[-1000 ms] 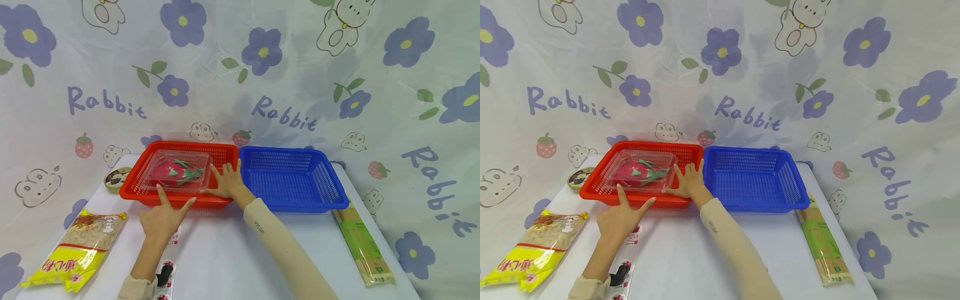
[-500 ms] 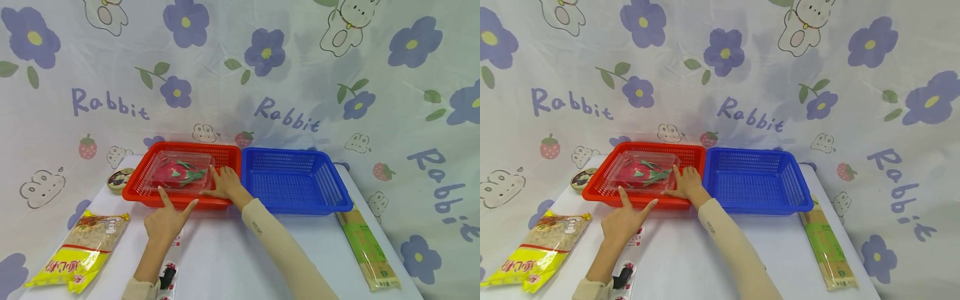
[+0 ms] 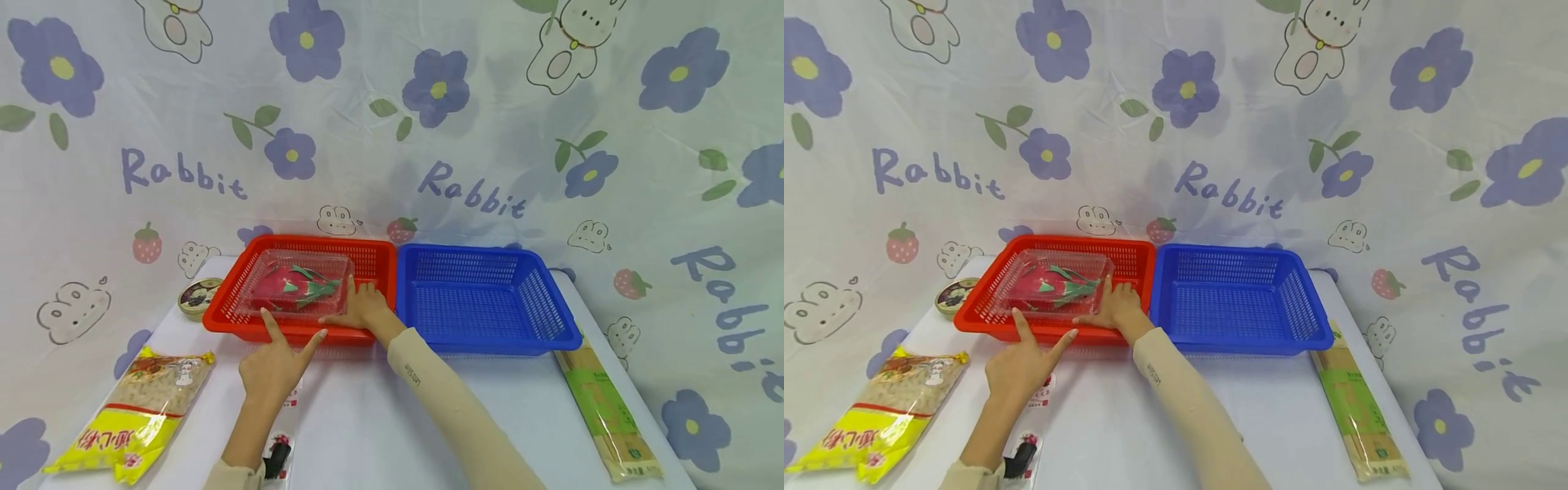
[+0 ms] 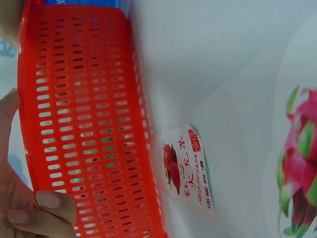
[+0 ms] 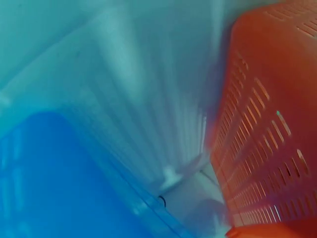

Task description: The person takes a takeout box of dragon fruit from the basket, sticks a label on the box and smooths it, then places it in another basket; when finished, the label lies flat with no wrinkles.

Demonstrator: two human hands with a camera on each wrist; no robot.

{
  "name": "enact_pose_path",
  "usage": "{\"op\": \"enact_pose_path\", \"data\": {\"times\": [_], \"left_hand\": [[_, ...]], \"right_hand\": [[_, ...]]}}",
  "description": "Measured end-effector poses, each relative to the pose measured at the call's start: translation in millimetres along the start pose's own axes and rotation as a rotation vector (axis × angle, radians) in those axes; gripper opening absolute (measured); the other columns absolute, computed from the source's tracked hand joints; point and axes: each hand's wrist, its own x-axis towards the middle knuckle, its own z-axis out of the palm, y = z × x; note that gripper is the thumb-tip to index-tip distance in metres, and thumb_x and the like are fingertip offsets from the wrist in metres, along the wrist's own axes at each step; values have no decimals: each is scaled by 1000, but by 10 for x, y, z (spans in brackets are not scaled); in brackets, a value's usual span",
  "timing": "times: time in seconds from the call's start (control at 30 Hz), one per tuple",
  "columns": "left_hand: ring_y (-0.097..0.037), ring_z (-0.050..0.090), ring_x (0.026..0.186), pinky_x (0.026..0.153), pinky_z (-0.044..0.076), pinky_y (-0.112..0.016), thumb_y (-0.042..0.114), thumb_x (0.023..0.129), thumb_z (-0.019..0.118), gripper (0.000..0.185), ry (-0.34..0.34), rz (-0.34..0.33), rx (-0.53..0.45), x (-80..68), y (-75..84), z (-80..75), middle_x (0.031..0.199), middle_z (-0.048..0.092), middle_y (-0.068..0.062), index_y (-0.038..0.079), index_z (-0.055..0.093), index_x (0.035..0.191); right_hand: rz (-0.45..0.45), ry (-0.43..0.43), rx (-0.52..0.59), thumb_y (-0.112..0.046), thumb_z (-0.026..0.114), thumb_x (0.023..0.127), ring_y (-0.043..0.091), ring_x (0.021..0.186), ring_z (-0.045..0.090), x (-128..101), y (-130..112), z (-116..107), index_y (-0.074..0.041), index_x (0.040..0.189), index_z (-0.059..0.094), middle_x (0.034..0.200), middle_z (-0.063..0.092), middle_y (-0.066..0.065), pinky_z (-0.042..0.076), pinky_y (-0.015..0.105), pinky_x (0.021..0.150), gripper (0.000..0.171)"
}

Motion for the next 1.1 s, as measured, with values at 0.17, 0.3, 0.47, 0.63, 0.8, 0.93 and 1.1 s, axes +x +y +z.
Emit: {"op": "enact_pose_path", "data": {"times": [0.17, 0.3, 0.47, 0.63, 0.8, 0.93, 1.1], "left_hand": [[-21, 39, 41, 42, 29, -32, 94, 78, 24, 128, 6, -3, -4, 5, -9, 32, 48, 44, -8, -2, -16, 153], [-22, 40, 41, 42, 30, -32, 93, 78, 25, 127, 13, 2, -5, 3, -3, 28, 47, 45, -8, -2, -16, 152], [-21, 40, 41, 42, 29, -32, 93, 79, 25, 126, 14, -3, -11, 6, 6, 31, 47, 45, -7, -1, -16, 152], [-20, 38, 40, 42, 28, -31, 91, 80, 29, 126, 18, -12, -23, 12, 9, 43, 46, 44, -7, -2, -14, 153], [-19, 37, 39, 41, 27, -30, 91, 80, 29, 127, 19, -11, -20, 9, 2, 51, 46, 42, -7, -3, -13, 154], [-20, 38, 40, 42, 28, -31, 92, 79, 28, 127, 8, -10, -29, 1, 1, 50, 47, 43, -7, -3, -15, 153], [-21, 40, 41, 42, 30, -32, 92, 79, 27, 128, 0, -11, -41, -6, 2, 40, 48, 45, -8, -2, -18, 152]], "right_hand": [[16, -22, 66, -89, 43, 76, 35, 146, 32, 15, -7, 51, -10, 160, 4, 158, 34, 18, 33, 44, 117, 122], [10, -20, 89, -90, 42, 76, 35, 146, 33, 50, -7, 84, -9, 160, 2, 158, 34, 18, 32, 45, 117, 123], [19, -42, 155, -89, 43, 77, 37, 147, 31, 61, -17, 89, -9, 160, 0, 159, 31, 19, 27, 47, 119, 123], [41, -76, 223, -88, 43, 78, 38, 149, 25, 63, -34, 90, -10, 160, -1, 161, 27, 19, 26, 50, 119, 121], [58, -115, 294, -86, 44, 79, 39, 149, 25, 47, -37, 77, -12, 160, -5, 160, 29, 19, 27, 53, 118, 120], [76, -147, 324, -88, 42, 77, 39, 145, 33, 40, -38, 75, -13, 160, -8, 156, 38, 19, 33, 55, 114, 122], [75, -171, 350, -91, 37, 76, 38, 137, 46, 55, -35, 83, -13, 159, -12, 147, 50, 18, 40, 55, 109, 124]]}}
